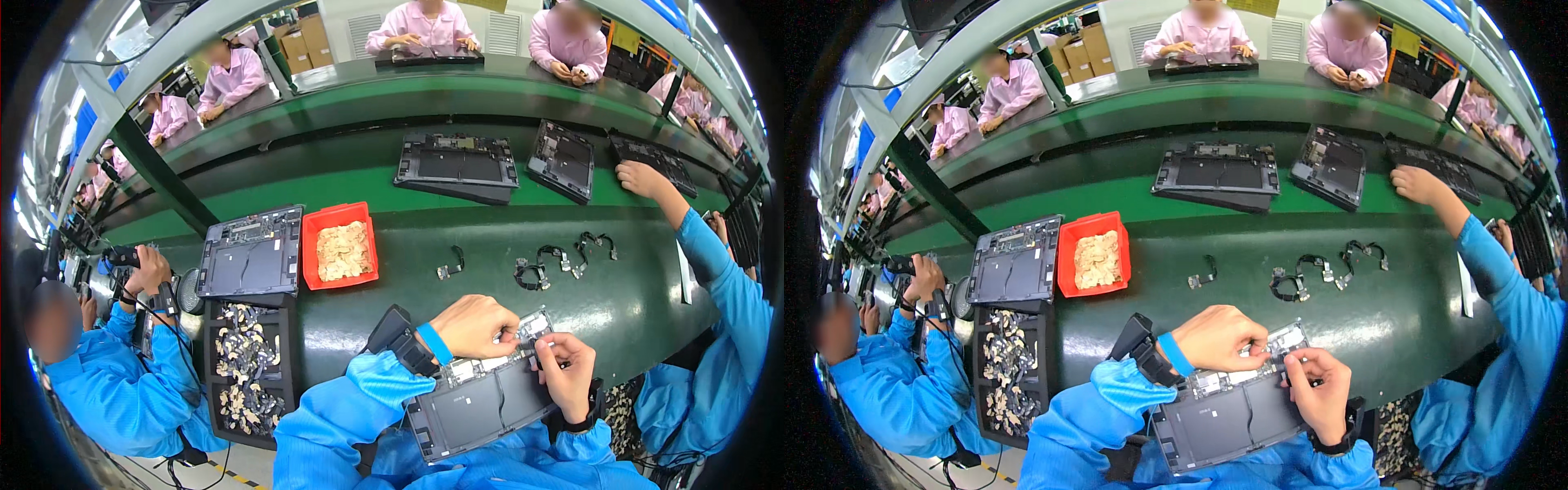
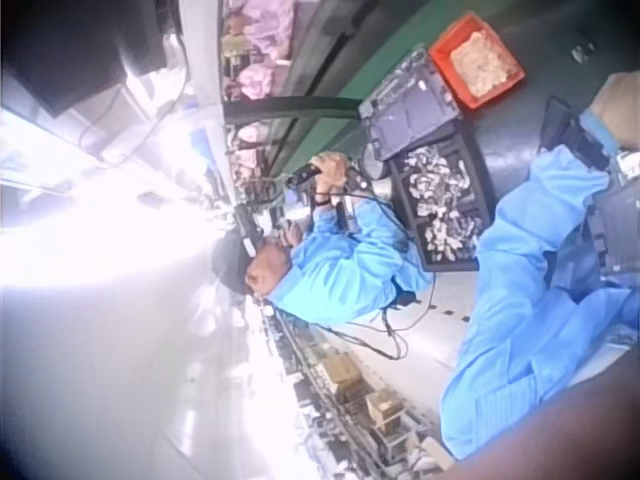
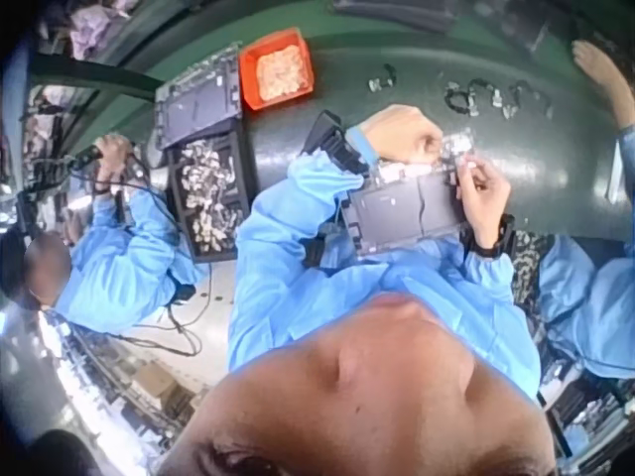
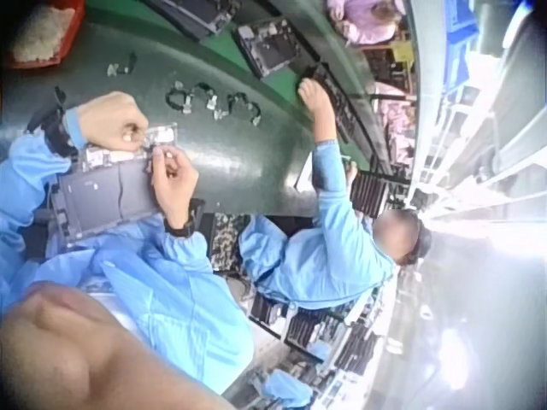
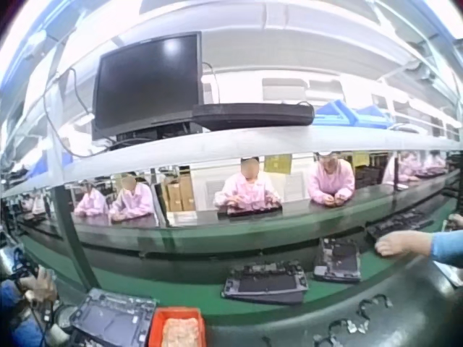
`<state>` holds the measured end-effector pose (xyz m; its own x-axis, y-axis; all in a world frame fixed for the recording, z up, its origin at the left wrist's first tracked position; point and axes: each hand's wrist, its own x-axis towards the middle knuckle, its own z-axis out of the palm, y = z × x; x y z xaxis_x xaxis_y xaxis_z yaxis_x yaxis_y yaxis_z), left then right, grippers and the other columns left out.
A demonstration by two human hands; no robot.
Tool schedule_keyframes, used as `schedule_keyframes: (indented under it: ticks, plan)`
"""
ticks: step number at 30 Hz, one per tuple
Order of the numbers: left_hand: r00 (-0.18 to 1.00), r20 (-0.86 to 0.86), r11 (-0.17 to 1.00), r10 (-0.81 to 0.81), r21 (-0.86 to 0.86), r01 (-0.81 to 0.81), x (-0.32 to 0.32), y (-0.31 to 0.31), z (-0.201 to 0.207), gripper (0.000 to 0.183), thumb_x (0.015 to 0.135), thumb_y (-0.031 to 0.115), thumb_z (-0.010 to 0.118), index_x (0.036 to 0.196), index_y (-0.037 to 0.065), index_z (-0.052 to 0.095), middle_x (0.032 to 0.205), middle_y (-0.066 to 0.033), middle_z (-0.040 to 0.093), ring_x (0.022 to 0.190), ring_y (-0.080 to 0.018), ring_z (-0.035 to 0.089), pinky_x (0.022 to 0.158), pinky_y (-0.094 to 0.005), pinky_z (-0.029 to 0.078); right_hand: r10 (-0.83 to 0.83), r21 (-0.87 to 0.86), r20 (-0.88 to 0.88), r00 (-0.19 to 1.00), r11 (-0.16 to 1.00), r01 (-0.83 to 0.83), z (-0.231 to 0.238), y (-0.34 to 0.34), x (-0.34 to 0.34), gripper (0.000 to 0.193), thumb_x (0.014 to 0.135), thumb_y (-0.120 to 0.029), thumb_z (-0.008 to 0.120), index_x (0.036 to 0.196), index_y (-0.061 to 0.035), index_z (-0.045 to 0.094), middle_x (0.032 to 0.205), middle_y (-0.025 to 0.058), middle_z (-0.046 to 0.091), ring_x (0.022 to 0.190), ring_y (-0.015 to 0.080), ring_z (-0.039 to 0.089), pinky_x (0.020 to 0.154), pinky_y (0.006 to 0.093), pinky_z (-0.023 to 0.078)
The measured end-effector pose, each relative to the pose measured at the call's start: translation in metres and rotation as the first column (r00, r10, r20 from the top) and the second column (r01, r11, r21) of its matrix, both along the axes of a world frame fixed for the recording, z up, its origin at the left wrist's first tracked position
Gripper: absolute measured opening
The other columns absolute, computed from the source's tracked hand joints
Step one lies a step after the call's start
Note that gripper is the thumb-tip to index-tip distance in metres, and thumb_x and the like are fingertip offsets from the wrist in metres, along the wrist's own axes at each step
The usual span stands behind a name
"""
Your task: The person installs internal ribbon cables and circuit boards into an electronics chassis, securing them with fasteners. This is done using tweezers and an electric screwdriver.
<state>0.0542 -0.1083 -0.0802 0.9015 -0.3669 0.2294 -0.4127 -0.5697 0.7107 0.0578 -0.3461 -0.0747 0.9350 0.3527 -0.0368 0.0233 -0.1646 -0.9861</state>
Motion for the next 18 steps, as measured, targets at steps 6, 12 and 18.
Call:
schedule_keyframes:
  ticks: [6, 12, 18]
  plan:
    - [1.000, -0.011, 1.000, -0.006, -0.014, 0.006, 0.000, 0.002, 0.000, 0.023, 0.083, 0.031, 0.075, 0.072, 0.013, 0.067, 0.054, -0.0070, 0.055, 0.055, -0.0314, 0.061, 0.053, -0.0437, 0.043, -0.014, -0.023, 0.068, 0.998, 1.000, 0.016, -0.002, 0.002, 0.003, 0.012, 0.099, -0.007, 0.071, 0.103, 0.0038, 0.069, 0.068, 0.0045, 0.071, 0.054, 0.0053, 0.060, 0.049, 0.0204, 0.044]
    - [0.999, 0.037, 1.000, 0.004, -0.018, -0.003, 0.003, 0.006, 0.003, 0.020, 0.078, 0.034, 0.079, 0.083, 0.016, 0.072, 0.057, -0.0058, 0.058, 0.056, -0.0275, 0.064, 0.053, -0.0408, 0.045, -0.004, -0.150, 0.011, 1.000, 0.989, 0.006, 0.007, 0.006, 0.007, 0.012, 0.099, -0.009, 0.072, 0.101, 0.0035, 0.070, 0.063, 0.0025, 0.067, 0.055, 0.0046, 0.060, 0.048, 0.0217, 0.041]
    - [0.999, 0.031, 1.000, -0.018, 0.015, 0.018, 0.005, 0.007, 0.003, 0.014, 0.078, 0.026, 0.077, 0.088, 0.016, 0.081, 0.061, -0.0031, 0.063, 0.057, -0.0236, 0.061, 0.060, -0.0374, 0.044, 0.018, -0.173, 0.026, 0.999, 0.985, -0.013, 0.003, 0.014, 0.015, 0.015, 0.098, -0.009, 0.071, 0.101, 0.0051, 0.070, 0.065, 0.0046, 0.071, 0.055, 0.0055, 0.061, 0.051, 0.0223, 0.045]
